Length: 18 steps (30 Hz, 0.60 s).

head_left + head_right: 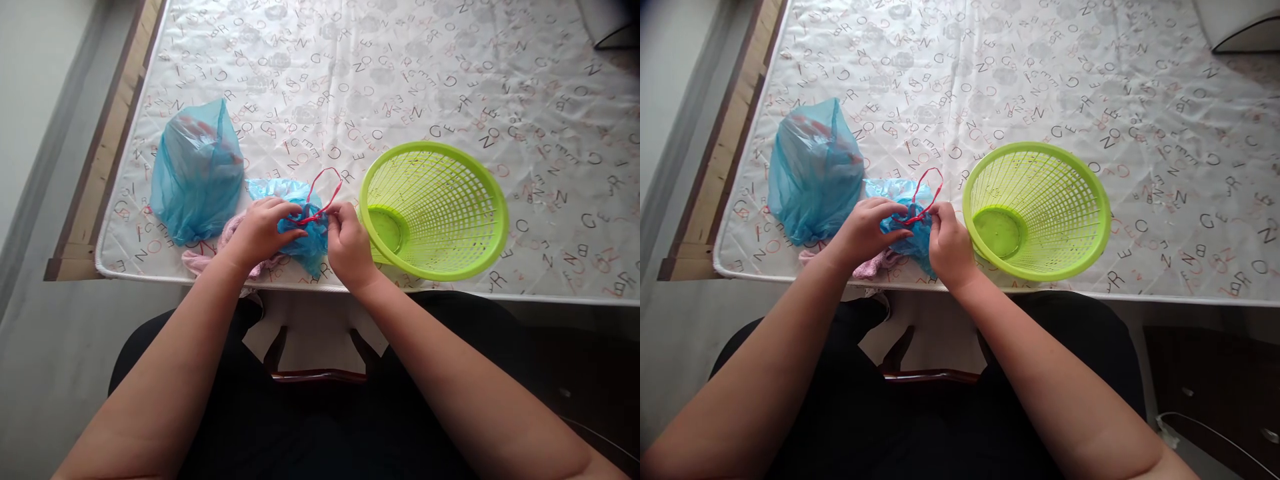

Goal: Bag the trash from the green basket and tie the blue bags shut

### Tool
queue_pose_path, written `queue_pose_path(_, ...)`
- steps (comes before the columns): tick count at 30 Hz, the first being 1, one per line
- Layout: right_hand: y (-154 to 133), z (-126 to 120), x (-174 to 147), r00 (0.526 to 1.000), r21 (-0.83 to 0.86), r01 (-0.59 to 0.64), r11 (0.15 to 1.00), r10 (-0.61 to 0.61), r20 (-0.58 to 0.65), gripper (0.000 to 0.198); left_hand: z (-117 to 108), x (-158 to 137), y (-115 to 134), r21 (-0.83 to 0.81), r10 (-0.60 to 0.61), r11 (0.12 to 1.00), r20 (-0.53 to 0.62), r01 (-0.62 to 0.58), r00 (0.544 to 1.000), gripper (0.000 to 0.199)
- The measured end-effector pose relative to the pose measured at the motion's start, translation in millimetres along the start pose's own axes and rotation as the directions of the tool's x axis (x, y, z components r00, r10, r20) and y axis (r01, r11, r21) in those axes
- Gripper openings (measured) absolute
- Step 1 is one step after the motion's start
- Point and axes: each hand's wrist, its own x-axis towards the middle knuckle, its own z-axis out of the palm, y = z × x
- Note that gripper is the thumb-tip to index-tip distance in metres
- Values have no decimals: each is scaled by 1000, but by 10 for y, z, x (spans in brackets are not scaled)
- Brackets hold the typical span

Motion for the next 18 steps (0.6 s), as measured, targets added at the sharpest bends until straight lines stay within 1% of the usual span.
queue_pose_path(3,-16,9,0,998,56,-45,997,46,-30,14,8,-4,-97,-21,-63,998,13,63,998,16)
queue_pose_path(5,-26,8,-1,997,72,-60,996,63,-42,13,-32,-4,-129,-44,-102,994,31,103,994,17)
queue_pose_path(7,-33,-1,0,997,53,-59,997,61,-49,14,-77,2,-140,-69,-117,990,57,121,992,19)
queue_pose_path(9,-33,-14,6,997,23,-57,998,58,-43,17,-110,11,-137,-93,-127,987,60,133,990,19)
queue_pose_path(12,-5,-27,25,998,-8,-68,998,68,7,23,-145,19,-106,-137,-158,977,49,164,986,15)
queue_pose_path(15,73,-2,30,990,-54,-90,994,95,102,35,-181,15,-51,-194,-175,963,79,187,981,13)
queue_pose_path(17,156,46,3,981,-110,-91,990,108,163,41,-197,11,-16,-195,-181,962,73,192,981,13)
queue_pose_path(18,207,77,-22,977,-135,-69,988,94,190,40,-199,11,-4,-179,-190,964,57,198,980,11)
